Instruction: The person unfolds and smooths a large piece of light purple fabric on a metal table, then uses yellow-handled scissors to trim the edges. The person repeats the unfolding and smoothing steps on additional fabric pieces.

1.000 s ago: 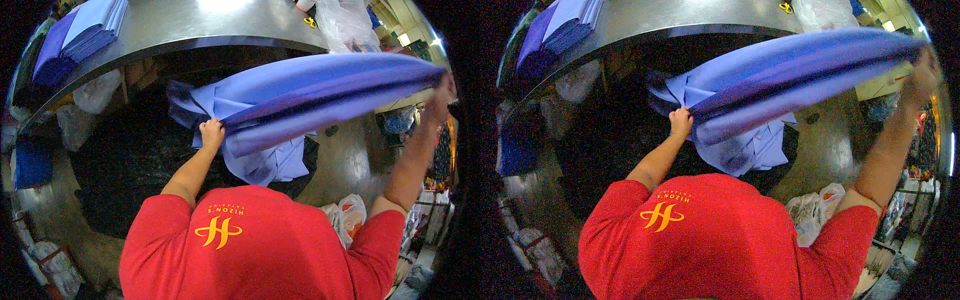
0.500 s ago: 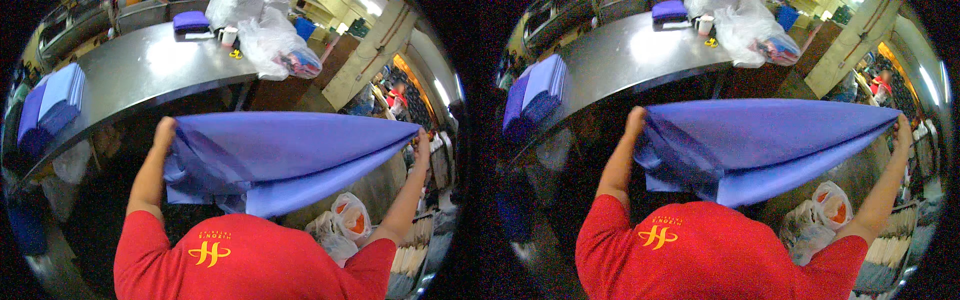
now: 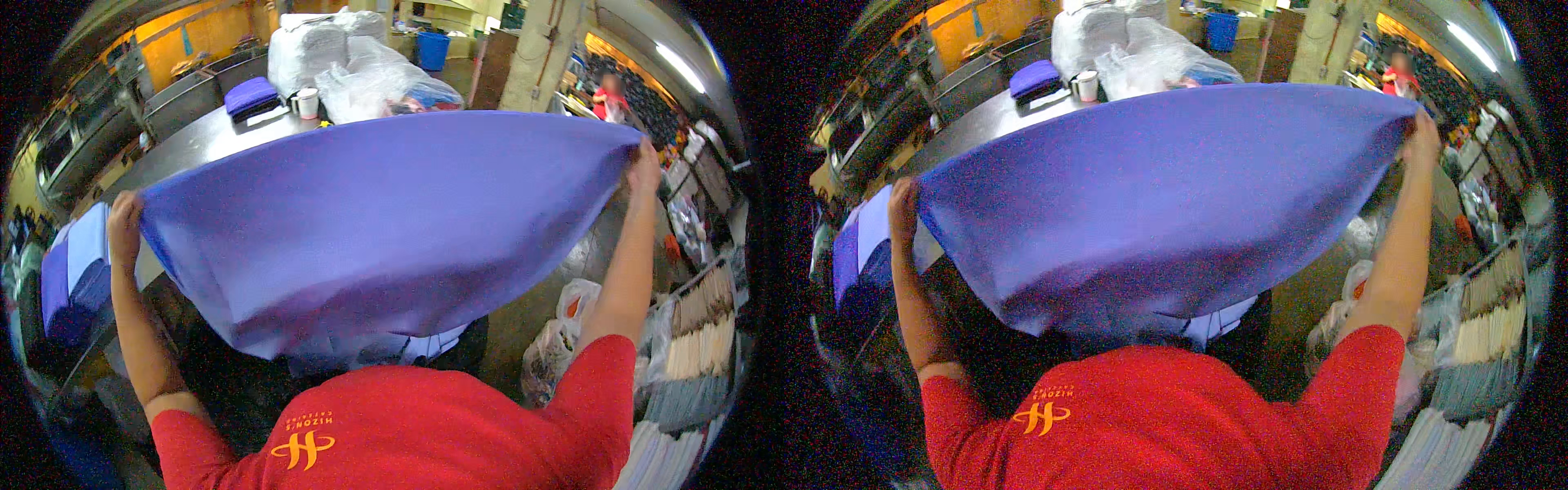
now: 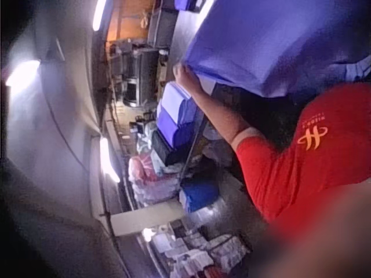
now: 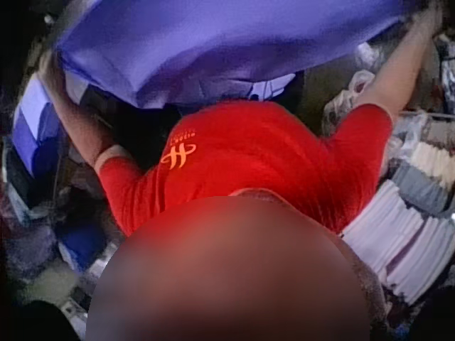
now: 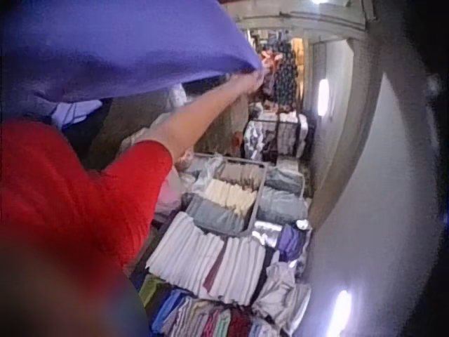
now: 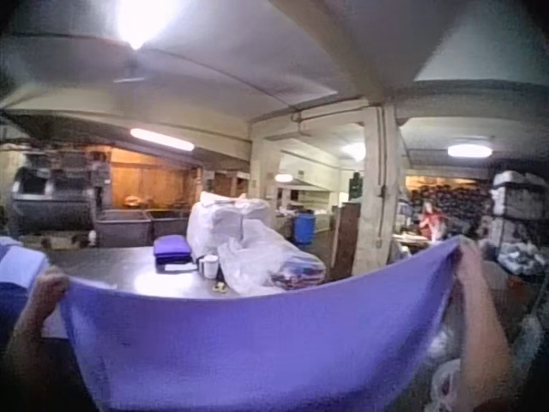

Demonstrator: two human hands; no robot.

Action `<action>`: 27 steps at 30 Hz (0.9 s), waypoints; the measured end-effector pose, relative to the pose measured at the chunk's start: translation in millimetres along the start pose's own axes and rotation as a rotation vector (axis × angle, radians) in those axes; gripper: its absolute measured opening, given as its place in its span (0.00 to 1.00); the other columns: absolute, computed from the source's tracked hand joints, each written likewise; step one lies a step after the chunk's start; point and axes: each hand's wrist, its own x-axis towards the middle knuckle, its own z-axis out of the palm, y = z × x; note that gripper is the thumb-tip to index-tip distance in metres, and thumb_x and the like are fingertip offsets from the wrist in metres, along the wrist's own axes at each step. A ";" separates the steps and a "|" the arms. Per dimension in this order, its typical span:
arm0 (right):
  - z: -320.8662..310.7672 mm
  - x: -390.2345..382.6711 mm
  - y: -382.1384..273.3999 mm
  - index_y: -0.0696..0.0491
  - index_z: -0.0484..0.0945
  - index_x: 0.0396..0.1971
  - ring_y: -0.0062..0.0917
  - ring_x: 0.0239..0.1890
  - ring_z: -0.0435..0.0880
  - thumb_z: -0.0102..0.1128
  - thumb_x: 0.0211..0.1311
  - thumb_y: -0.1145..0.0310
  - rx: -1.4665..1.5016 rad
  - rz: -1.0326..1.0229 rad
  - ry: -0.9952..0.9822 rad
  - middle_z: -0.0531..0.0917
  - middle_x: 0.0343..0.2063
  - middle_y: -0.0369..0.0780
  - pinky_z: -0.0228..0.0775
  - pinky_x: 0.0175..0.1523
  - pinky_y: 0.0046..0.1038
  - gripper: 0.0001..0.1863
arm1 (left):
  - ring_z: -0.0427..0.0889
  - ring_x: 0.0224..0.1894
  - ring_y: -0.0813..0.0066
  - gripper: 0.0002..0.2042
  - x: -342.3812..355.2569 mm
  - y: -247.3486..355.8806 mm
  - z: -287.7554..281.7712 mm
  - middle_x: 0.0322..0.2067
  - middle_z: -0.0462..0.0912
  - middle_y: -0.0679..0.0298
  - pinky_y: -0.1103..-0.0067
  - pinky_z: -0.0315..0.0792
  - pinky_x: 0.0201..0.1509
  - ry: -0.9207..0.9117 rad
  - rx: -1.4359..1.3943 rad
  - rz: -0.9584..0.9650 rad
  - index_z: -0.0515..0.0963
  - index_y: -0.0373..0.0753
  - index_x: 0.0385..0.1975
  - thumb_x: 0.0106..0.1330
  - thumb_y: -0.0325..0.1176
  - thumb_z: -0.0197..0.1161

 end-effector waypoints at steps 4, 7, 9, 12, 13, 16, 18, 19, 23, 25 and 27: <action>1.7 3.9 13.8 0.56 0.76 0.38 0.16 0.29 0.75 0.55 0.61 0.65 -0.032 -0.045 -0.132 0.79 0.28 0.32 0.68 0.36 0.18 0.11 | 0.72 0.31 0.74 0.03 -39.9 -8.8 -8.7 0.29 0.74 0.62 0.82 0.67 0.36 -0.181 -0.172 -0.095 0.73 0.32 0.27 0.58 0.25 0.56; -4.5 2.6 13.0 0.56 0.76 0.38 0.14 0.27 0.75 0.57 0.60 0.66 0.018 -0.066 -0.097 0.80 0.28 0.31 0.69 0.35 0.18 0.11 | 0.71 0.28 0.78 0.01 -77.6 1.6 -13.0 0.27 0.73 0.66 0.84 0.65 0.33 -0.262 -0.404 -0.250 0.73 0.31 0.25 0.55 0.21 0.56; -6.9 1.8 12.6 0.56 0.76 0.39 0.14 0.28 0.75 0.58 0.59 0.66 0.017 -0.103 -0.104 0.80 0.29 0.32 0.69 0.35 0.18 0.11 | 0.71 0.28 0.78 0.01 -94.1 10.6 -13.3 0.26 0.73 0.66 0.84 0.65 0.33 -0.271 -0.389 -0.210 0.74 0.31 0.25 0.54 0.20 0.55; -12.1 4.1 15.2 0.56 0.76 0.39 0.14 0.28 0.76 0.58 0.59 0.67 -0.053 -0.165 -0.078 0.81 0.31 0.33 0.69 0.36 0.19 0.11 | 0.73 0.30 0.79 0.06 -110.8 26.8 -16.1 0.25 0.75 0.67 0.84 0.67 0.36 -0.319 -0.497 -0.345 0.76 0.32 0.26 0.52 0.17 0.53; -13.7 7.0 16.5 0.56 0.76 0.39 0.15 0.28 0.76 0.57 0.59 0.67 -0.096 -0.204 -0.061 0.81 0.32 0.34 0.69 0.36 0.19 0.11 | 0.74 0.30 0.79 0.07 -113.7 31.7 -16.4 0.25 0.76 0.67 0.84 0.68 0.36 -0.317 -0.532 -0.371 0.77 0.32 0.27 0.52 0.16 0.53; -18.0 20.6 19.1 0.56 0.77 0.39 0.17 0.29 0.76 0.57 0.60 0.66 -0.067 -0.301 -0.061 0.81 0.31 0.34 0.69 0.36 0.21 0.11 | 0.76 0.30 0.78 0.08 -118.1 44.7 -14.7 0.26 0.78 0.67 0.84 0.70 0.35 -0.240 -0.541 -0.462 0.79 0.33 0.30 0.52 0.17 0.55; -19.5 33.0 15.5 0.55 0.76 0.40 0.19 0.29 0.76 0.56 0.60 0.66 -0.110 -0.186 -0.064 0.80 0.31 0.34 0.69 0.36 0.23 0.12 | 0.77 0.29 0.78 0.07 -116.0 50.7 -10.3 0.26 0.79 0.66 0.83 0.70 0.35 -0.185 -0.489 -0.529 0.79 0.34 0.31 0.52 0.21 0.58; -19.2 40.0 11.9 0.56 0.75 0.42 0.20 0.31 0.77 0.54 0.60 0.66 -0.189 -0.153 -0.073 0.80 0.32 0.34 0.70 0.38 0.23 0.12 | 0.78 0.29 0.78 0.06 -112.6 53.1 -7.8 0.26 0.80 0.66 0.83 0.71 0.35 -0.184 -0.528 -0.502 0.80 0.34 0.30 0.52 0.23 0.60; -6.7 68.7 -3.9 0.58 0.73 0.45 0.26 0.39 0.78 0.48 0.64 0.64 -0.140 -0.091 -0.189 0.80 0.39 0.39 0.68 0.48 0.28 0.16 | 0.78 0.25 0.77 0.05 -83.9 46.2 -6.7 0.21 0.81 0.63 0.81 0.71 0.31 -0.343 -0.175 -0.434 0.80 0.34 0.27 0.51 0.26 0.63; -1.3 77.4 -7.1 0.59 0.71 0.48 0.27 0.42 0.77 0.48 0.65 0.64 -0.064 0.021 -0.195 0.78 0.43 0.40 0.67 0.51 0.29 0.17 | 0.77 0.24 0.79 0.04 -65.5 35.7 -21.8 0.21 0.80 0.64 0.82 0.70 0.30 -0.299 -0.261 -0.476 0.80 0.34 0.26 0.51 0.26 0.63; -0.1 80.3 -5.4 0.59 0.69 0.51 0.28 0.46 0.75 0.47 0.65 0.64 -0.066 0.060 -0.202 0.76 0.46 0.41 0.65 0.53 0.30 0.19 | 0.74 0.23 0.83 0.03 -42.6 24.7 -50.0 0.21 0.80 0.68 0.84 0.68 0.27 -0.257 -0.325 -0.475 0.80 0.37 0.25 0.51 0.27 0.63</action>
